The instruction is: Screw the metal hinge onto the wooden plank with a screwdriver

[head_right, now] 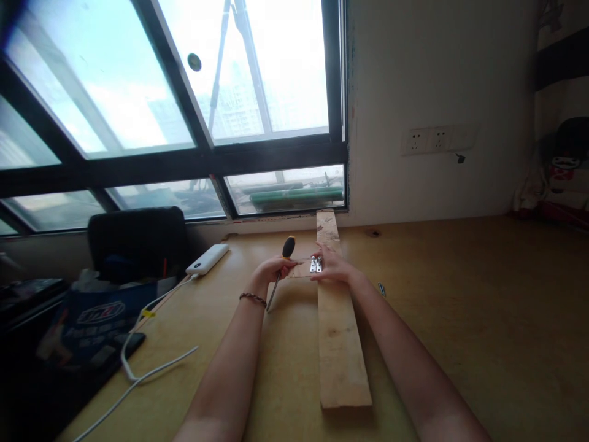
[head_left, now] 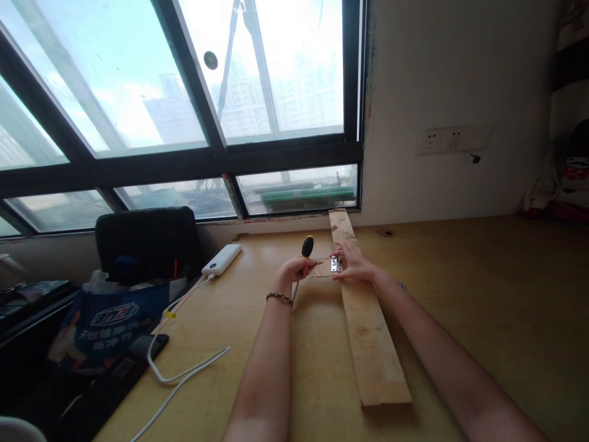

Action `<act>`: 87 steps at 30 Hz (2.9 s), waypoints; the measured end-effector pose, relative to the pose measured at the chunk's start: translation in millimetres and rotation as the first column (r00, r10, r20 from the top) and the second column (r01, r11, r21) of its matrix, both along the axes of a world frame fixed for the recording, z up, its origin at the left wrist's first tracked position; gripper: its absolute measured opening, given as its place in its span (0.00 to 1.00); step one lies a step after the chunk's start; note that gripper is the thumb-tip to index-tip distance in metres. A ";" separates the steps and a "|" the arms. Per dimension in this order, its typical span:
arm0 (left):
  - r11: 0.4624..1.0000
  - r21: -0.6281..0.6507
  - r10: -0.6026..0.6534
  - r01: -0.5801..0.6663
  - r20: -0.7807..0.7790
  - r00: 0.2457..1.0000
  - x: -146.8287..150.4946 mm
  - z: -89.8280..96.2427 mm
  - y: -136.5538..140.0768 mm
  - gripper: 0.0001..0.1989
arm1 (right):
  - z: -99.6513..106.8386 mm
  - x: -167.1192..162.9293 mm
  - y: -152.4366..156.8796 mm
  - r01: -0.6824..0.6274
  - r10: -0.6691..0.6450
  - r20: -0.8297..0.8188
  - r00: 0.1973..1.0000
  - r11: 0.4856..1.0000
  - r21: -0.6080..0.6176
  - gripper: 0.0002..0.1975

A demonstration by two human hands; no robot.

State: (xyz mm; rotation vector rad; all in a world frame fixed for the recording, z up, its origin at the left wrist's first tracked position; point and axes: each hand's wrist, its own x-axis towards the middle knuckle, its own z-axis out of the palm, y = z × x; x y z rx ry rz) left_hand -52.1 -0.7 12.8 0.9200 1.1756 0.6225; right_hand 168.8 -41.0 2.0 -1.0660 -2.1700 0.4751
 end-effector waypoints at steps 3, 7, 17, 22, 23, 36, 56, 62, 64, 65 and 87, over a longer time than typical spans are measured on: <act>1.000 0.002 -0.010 0.010 0.013 1.000 -0.5 -0.2 -0.3 0.05 | -0.8 -0.9 -0.2 0.030 -0.030 -0.024 0.999 1.000 0.007 0.47; 0.997 0.059 0.057 -0.055 -0.034 0.998 -3.3 4.2 -3.7 0.07 | -1.3 -0.8 0.9 0.036 -0.038 -0.053 0.998 0.999 -0.037 0.43; 0.696 0.361 0.343 -0.621 0.593 0.729 1.2 63.0 -20.5 0.21 | -6.6 1.5 3.4 -0.037 0.015 -0.184 0.983 0.992 -0.119 0.37; 0.569 0.294 0.314 -0.768 0.785 0.534 13.8 86.7 -31.0 0.20 | -10.6 2.0 6.9 -0.055 0.024 -0.205 0.978 0.988 -0.143 0.37; 0.568 0.304 0.291 -0.765 0.795 0.532 15.3 88.4 -32.5 0.20 | -11.3 2.2 7.5 -0.056 0.026 -0.202 0.979 0.988 -0.144 0.37; 0.633 0.502 0.195 -0.590 0.634 0.748 50.6 68.3 -35.1 0.19 | -11.1 2.3 8.7 -0.031 0.005 -0.193 0.981 0.991 -0.132 0.37; 0.573 0.549 0.202 -0.609 0.625 0.754 61.4 66.7 -37.2 0.17 | -8.7 1.9 5.8 -0.032 0.007 -0.195 0.981 0.991 -0.129 0.38; 0.585 0.560 0.193 -0.587 0.607 0.771 60.0 63.2 -34.2 0.16 | -9.1 2.3 6.0 -0.046 0.015 -0.211 0.977 0.989 -0.139 0.38; 0.581 0.577 0.180 -0.574 0.597 0.782 60.0 63.4 -34.0 0.15 | -10.2 2.1 6.8 -0.042 0.013 -0.210 0.978 0.990 -0.135 0.38; 0.577 0.591 0.175 -0.564 0.585 0.792 60.2 63.8 -34.1 0.14 | -10.5 1.9 7.0 -0.037 0.008 -0.208 0.978 0.990 -0.134 0.38; 0.467 0.761 0.407 -0.450 0.267 0.874 46.7 75.3 -37.5 0.17 | -7.4 1.4 5.0 -0.047 0.017 -0.206 0.978 0.989 -0.142 0.36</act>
